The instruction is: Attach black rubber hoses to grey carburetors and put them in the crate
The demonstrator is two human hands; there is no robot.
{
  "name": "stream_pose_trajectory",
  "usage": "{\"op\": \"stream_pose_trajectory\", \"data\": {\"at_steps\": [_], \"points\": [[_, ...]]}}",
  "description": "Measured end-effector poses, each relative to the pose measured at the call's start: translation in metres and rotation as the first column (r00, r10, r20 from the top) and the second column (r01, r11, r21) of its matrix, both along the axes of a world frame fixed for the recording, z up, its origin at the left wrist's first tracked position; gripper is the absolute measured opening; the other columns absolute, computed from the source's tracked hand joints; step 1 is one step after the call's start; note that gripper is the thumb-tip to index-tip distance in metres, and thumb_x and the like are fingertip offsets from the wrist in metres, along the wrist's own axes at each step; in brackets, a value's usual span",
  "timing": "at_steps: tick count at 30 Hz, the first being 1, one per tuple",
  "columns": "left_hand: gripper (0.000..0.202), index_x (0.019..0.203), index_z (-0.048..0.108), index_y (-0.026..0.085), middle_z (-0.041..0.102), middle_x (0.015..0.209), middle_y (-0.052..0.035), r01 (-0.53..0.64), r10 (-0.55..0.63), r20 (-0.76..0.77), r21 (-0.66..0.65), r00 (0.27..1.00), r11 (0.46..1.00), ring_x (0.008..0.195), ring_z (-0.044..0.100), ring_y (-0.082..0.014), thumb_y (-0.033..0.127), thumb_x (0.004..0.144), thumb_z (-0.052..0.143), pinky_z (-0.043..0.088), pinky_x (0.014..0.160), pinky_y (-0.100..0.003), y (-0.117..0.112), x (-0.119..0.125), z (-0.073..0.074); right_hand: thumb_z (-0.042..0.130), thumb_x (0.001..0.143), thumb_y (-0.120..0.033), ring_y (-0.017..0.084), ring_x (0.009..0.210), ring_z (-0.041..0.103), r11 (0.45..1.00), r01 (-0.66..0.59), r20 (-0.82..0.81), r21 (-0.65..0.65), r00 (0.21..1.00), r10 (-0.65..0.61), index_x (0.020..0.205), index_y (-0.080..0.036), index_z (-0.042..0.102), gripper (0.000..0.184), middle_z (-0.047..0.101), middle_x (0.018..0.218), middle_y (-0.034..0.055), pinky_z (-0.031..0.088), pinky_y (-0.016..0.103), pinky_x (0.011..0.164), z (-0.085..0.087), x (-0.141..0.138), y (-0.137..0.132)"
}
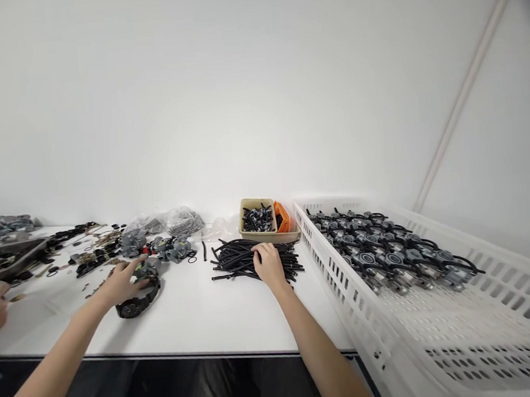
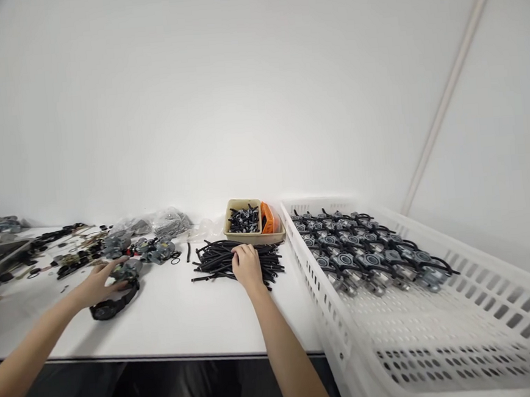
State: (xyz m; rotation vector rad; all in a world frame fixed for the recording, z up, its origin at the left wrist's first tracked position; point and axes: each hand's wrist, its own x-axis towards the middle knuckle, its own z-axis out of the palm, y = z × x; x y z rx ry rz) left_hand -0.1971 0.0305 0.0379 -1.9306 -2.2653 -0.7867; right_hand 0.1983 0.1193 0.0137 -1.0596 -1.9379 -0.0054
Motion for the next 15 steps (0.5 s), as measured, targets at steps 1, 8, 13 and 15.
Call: {"op": "stream_pose_trajectory", "data": {"at_steps": [1, 8, 13, 15], "points": [[0.057, 0.123, 0.052, 0.014, 0.058, 0.094, -0.0058, 0.017, -0.018, -0.019, -0.048, 1.0, 0.999, 0.085, 0.057, -0.0211, 0.052, 0.08, 0.049, 0.044, 0.076, -0.029, 0.001, -0.006, -0.002, 0.044, 0.085, -0.011, 0.023, 0.093, 0.054, 1.0, -0.001, 0.001, 0.0, 1.0, 0.001, 0.091, -0.02, 0.063, 0.022, 0.066, 0.095, 0.0059, 0.042, 0.037, 0.085, 0.0, 0.0, 0.0], [0.045, 0.118, 0.048, 0.02, 0.054, 0.124, -0.013, -0.009, -0.001, -0.072, -0.142, 0.997, 0.99, 0.103, 0.055, -0.0263, 0.05, 0.089, 0.033, 0.043, 0.076, -0.029, 0.007, -0.01, -0.004, 0.046, 0.084, -0.009, 0.021, 0.091, 0.054, 1.0, 0.009, -0.02, 0.011, 1.0, -0.009, 0.089, -0.019, 0.064, 0.021, 0.066, 0.093, 0.0053, 0.042, 0.034, 0.084, -0.001, 0.001, 0.002], [0.051, 0.119, 0.045, 0.022, 0.056, 0.125, -0.0124, -0.102, 0.101, -0.074, -0.014, 0.992, 0.995, 0.088, 0.059, -0.0242, 0.06, 0.086, 0.036, 0.042, 0.067, -0.028, -0.008, 0.013, 0.016, 0.046, 0.084, -0.009, 0.022, 0.09, 0.054, 1.0, 0.014, -0.041, 0.018, 0.999, -0.013, 0.088, -0.018, 0.064, 0.021, 0.066, 0.092, 0.0063, 0.043, 0.034, 0.085, -0.001, 0.0, 0.005], [0.052, 0.12, 0.044, 0.026, 0.054, 0.129, -0.0081, -0.078, 0.083, -0.063, 0.072, 0.995, 0.994, 0.076, 0.059, -0.0198, 0.063, 0.085, 0.036, 0.042, 0.063, -0.027, -0.02, 0.035, 0.029, 0.046, 0.084, -0.009, 0.022, 0.09, 0.054, 1.0, 0.006, -0.044, 0.018, 0.999, -0.005, 0.089, -0.018, 0.064, 0.022, 0.066, 0.092, 0.0066, 0.043, 0.034, 0.085, 0.0, 0.0, 0.005]]}}
